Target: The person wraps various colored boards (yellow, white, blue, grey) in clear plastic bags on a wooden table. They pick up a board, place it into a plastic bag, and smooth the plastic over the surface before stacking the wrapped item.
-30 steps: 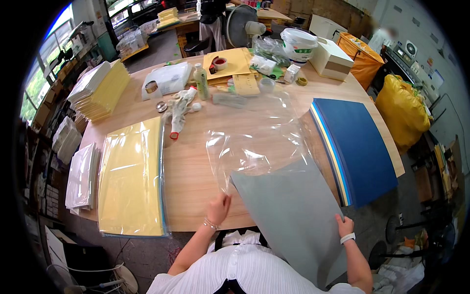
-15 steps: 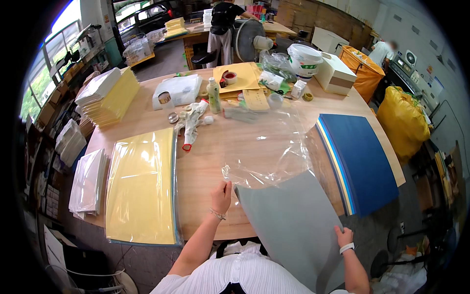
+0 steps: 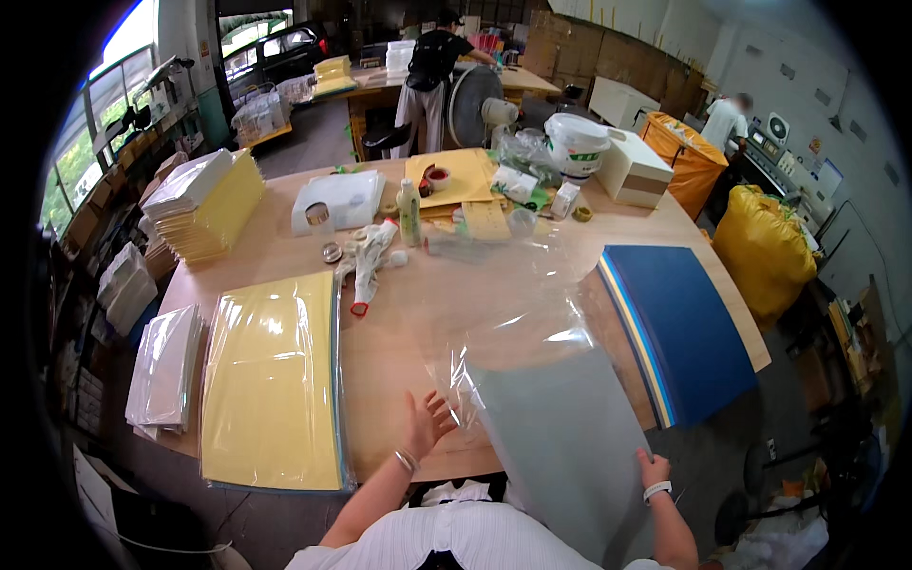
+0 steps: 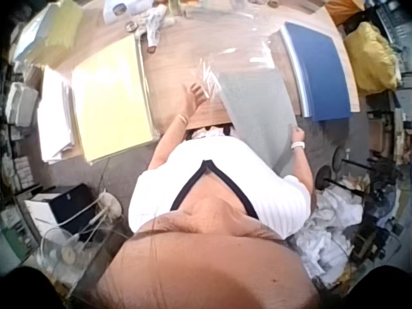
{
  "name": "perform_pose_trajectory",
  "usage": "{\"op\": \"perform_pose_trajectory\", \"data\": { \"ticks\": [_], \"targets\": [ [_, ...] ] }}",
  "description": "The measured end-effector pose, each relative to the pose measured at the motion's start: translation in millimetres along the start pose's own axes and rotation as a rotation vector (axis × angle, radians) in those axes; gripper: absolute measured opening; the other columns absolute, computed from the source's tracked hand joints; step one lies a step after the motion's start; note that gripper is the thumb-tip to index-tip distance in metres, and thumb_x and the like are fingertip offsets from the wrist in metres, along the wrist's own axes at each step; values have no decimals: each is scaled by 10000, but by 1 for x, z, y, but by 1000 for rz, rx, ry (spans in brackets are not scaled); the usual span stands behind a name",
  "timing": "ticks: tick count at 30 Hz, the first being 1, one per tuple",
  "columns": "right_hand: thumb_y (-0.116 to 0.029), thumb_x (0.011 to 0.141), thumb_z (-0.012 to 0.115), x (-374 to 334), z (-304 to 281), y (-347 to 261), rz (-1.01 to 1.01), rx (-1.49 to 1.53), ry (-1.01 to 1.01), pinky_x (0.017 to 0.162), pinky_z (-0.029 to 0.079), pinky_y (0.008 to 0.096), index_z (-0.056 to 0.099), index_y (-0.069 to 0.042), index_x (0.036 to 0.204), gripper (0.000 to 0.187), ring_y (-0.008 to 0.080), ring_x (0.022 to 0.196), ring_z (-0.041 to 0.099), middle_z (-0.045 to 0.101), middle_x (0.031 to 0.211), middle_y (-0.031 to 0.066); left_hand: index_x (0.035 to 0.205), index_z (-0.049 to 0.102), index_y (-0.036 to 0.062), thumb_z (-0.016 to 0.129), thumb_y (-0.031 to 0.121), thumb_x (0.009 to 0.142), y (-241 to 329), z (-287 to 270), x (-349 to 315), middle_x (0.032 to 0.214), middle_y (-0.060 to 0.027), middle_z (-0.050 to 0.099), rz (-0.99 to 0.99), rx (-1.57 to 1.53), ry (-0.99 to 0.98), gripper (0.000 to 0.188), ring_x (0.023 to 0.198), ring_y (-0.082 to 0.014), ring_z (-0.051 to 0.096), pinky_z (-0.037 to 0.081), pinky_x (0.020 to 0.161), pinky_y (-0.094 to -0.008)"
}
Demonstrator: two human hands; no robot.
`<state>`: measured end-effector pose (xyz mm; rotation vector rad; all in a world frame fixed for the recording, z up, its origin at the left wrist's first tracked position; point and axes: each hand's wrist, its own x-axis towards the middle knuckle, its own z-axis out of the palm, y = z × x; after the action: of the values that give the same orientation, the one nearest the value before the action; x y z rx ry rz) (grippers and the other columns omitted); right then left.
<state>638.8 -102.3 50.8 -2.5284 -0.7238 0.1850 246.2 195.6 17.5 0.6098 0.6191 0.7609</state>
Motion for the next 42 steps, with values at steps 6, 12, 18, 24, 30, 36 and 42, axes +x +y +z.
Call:
{"op": "perform_pose_trajectory", "data": {
  "ticks": [6, 12, 18, 24, 30, 36, 42],
  "targets": [
    [-435, 699, 640, 34, 43, -85, -49, 72, -83, 507, 361, 391, 490, 39, 520, 528, 207, 468, 432, 473, 499, 167, 1052, 477, 10, 570, 445, 764, -11, -55, 122, 991, -108, 548, -5, 107, 289, 530, 882, -230, 534, 424, 754, -438],
    [-481, 708, 603, 102, 87, -87, -97, 109, 22, 584, 401, 386, 519, 49, 558, 558, 261, 532, 506, 527, 554, 183, 1156, 411, 12, 642, 64, 711, 20, -36, 166, 1029, -102, 543, 207, 259, 264, 504, 904, -209, 523, 442, 753, -318],
    [-423, 764, 564, 137, 110, -126, -82, 90, -192, 604, 404, 393, 543, 43, 660, 479, 299, 620, 528, 551, 656, 197, 1122, 425, 14, 645, 38, 702, 69, -15, 183, 978, -88, 563, 302, 201, 206, 475, 832, -186, 552, 467, 724, -311],
    [-384, 804, 518, 240, 151, -230, -506, 524, -61, 868, 372, 362, 512, 26, 1073, 490, 303, 1017, 484, 539, 1049, 188, 1067, 459, 37, 634, 28, 719, 102, -10, 167, 943, -66, 576, 368, 243, 211, 389, 818, -149, 562, 476, 697, -281],
    [-448, 824, 475, 324, 222, -276, -260, 685, -720, 844, 369, 337, 457, 54, 1093, 569, 269, 982, 500, 533, 1019, 224, 1046, 463, 35, 641, 35, 720, 105, 7, 167, 918, -62, 582, 383, 230, 182, 371, 807, -137, 564, 480, 690, -285],
    [-443, 811, 493, 290, 187, -220, -352, 332, -706, 774, 401, 357, 509, 64, 871, 511, 297, 890, 532, 557, 938, 230, 1120, 437, -4, 611, 80, 760, 68, -8, 150, 1027, -108, 543, 108, 330, 280, 409, 882, -197, 546, 467, 751, -322],
    [-400, 818, 494, 215, 128, -157, -285, 253, -678, 695, 413, 359, 481, 65, 830, 465, 262, 777, 527, 542, 823, 210, 1129, 426, -26, 588, 69, 770, 22, 8, 70, 1030, -116, 539, -56, 262, 283, 405, 899, -199, 541, 464, 766, -325]
  ]
}}
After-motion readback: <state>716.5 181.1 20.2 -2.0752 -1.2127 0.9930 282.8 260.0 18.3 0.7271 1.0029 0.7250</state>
